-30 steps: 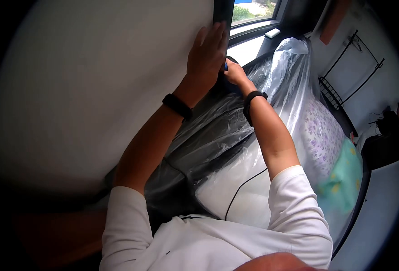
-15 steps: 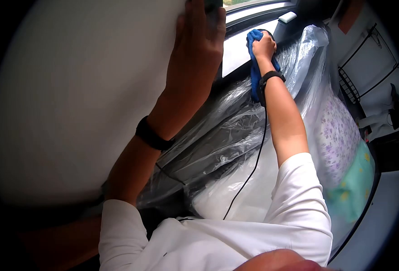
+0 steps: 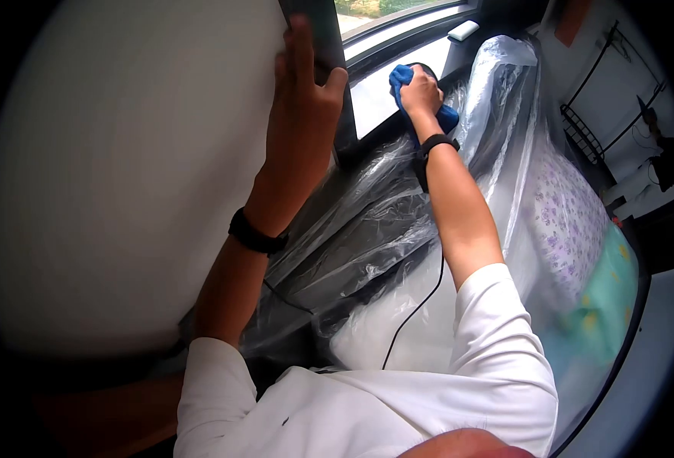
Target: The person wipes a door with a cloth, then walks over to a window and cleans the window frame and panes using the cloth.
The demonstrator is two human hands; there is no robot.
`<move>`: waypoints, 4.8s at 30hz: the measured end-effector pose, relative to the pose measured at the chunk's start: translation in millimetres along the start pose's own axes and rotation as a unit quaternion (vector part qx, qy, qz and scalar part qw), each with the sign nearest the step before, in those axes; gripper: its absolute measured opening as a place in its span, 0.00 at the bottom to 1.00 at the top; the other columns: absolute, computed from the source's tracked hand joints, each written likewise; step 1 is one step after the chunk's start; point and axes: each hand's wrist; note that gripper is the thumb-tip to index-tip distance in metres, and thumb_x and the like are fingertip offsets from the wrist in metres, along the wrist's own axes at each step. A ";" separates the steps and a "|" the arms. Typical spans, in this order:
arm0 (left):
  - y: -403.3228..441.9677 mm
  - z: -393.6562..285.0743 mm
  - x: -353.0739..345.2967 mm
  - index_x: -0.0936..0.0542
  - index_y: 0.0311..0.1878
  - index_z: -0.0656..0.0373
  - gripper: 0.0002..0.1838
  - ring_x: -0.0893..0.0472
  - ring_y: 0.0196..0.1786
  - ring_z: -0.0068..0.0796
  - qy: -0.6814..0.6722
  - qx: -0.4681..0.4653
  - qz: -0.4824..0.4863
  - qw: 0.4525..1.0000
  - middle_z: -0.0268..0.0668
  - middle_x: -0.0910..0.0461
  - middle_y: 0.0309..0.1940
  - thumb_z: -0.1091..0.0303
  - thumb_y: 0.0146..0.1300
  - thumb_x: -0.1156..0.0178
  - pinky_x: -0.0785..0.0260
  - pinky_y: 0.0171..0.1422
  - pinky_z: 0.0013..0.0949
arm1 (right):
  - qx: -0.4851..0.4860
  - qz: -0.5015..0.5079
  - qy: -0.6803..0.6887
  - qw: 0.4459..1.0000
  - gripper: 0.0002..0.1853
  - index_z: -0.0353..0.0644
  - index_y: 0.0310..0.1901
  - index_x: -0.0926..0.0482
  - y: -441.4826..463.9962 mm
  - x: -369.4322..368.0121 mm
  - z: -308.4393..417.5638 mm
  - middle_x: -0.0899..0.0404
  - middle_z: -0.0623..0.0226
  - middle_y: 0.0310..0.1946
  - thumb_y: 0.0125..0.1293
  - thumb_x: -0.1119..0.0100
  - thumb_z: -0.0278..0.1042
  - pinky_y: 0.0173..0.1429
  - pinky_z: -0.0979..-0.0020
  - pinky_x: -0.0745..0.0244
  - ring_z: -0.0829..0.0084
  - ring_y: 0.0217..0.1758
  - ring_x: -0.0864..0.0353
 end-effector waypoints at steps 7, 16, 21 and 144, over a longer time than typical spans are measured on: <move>-2.2 6.0 7.4 0.18 0.50 0.61 0.23 0.36 0.76 0.59 -0.020 -0.021 -0.048 0.998 0.57 0.50 0.79 0.94 0.52 0.38 0.32 0.75 0.48 | 0.065 -0.009 0.038 0.997 0.17 0.46 0.53 0.22 -80.4 4.1 40.9 0.15 0.63 0.52 0.60 0.39 0.32 0.64 0.50 0.28 0.59 0.62 0.20; 1.9 -11.8 89.9 0.20 0.48 0.62 0.15 0.18 0.54 0.50 -0.179 0.014 -0.022 0.984 0.57 0.18 0.51 0.83 0.57 0.42 0.27 0.60 0.44 | 0.045 0.088 0.011 0.995 0.18 0.47 0.54 0.23 -137.1 83.3 66.4 0.15 0.59 0.50 0.62 0.37 0.37 0.58 0.49 0.22 0.51 0.55 0.16; -73.6 -7.6 90.8 0.17 0.39 0.61 0.12 0.15 0.40 0.51 -0.249 0.168 0.265 0.916 0.48 0.14 0.33 0.61 0.68 0.41 0.23 0.50 0.46 | -0.132 0.030 0.214 0.968 0.16 0.47 0.47 0.17 -186.7 82.8 44.6 0.14 0.47 0.44 0.59 0.37 0.42 0.58 0.48 0.23 0.42 0.52 0.16; -1046.4 -388.0 1058.8 0.16 0.47 0.56 0.25 0.22 0.59 0.48 0.145 0.691 -0.199 0.680 0.39 0.20 0.58 0.82 0.39 0.32 0.28 0.63 0.42 | 0.589 0.464 0.097 0.655 0.23 0.40 0.65 0.25 -1255.9 507.9 111.3 0.24 0.51 0.62 0.71 0.40 0.37 0.70 0.56 0.31 0.50 0.66 0.25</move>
Point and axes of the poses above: each hand's wrist, its own y-axis towards the middle knuckle, its own x-axis out of the back of the hand, z = x × y
